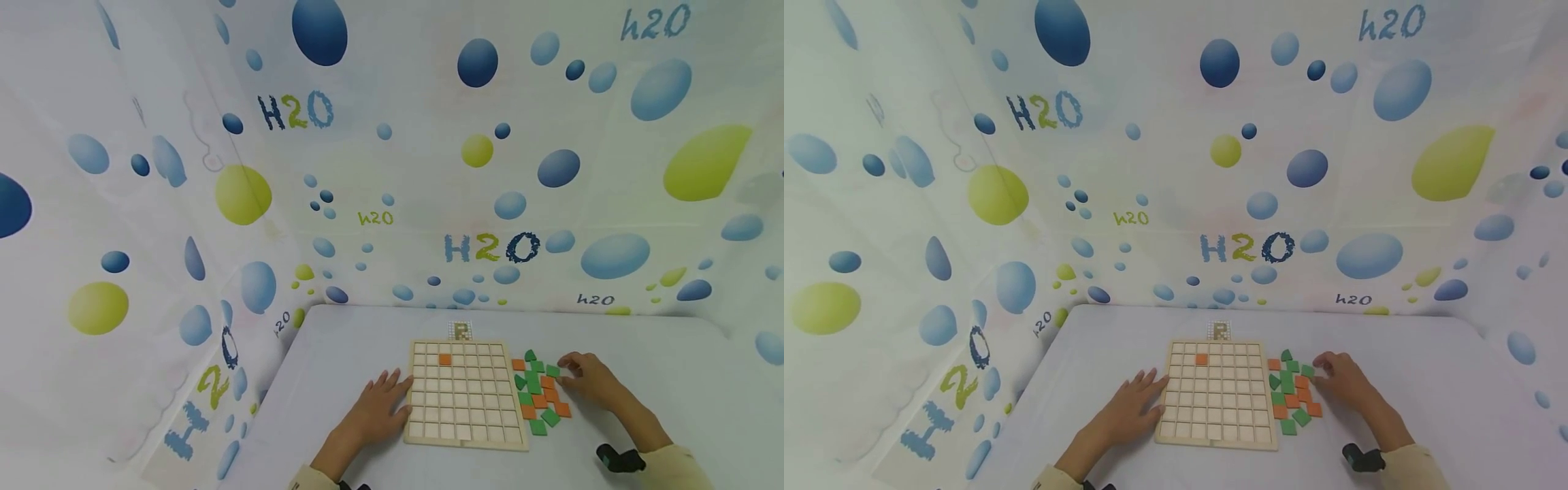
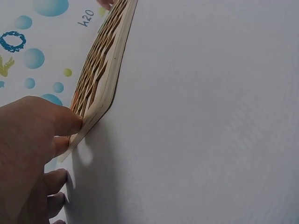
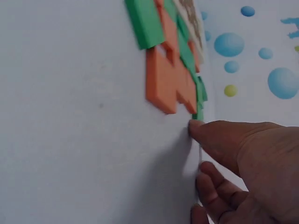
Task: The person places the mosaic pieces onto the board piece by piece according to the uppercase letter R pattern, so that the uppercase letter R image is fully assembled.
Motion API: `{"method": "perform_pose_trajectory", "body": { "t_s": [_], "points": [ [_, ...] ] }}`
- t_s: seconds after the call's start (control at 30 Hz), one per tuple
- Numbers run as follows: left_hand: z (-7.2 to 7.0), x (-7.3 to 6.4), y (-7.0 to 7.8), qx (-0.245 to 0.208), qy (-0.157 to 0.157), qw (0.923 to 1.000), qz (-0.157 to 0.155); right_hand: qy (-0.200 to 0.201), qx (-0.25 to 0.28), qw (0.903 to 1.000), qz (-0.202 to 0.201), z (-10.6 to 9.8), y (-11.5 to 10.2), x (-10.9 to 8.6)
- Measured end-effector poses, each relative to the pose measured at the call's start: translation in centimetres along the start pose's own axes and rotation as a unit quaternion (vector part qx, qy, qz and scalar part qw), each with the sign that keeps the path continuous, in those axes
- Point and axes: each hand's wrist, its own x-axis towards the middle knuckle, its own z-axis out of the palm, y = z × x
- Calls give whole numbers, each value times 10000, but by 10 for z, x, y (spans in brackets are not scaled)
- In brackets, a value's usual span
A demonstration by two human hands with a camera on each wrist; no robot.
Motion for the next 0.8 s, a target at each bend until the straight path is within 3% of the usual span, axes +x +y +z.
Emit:
{"method": "perform_pose_trajectory", "body": {
  "t_s": [0.17, 0.37, 0.8],
  "points": [
    [0, 1, 0, 22, 12, 10000, 30, 42, -3, 10000, -10, 3, 3, 5],
    [3, 2, -2, 10, -4, 10000, 52, 79, 83, 9995, -299, 9, 3, 10],
    [2, 2, -2, 55, -4, 10000, 22, 142, 227, 9990, -370, 16, -3, 10]
  ]
}}
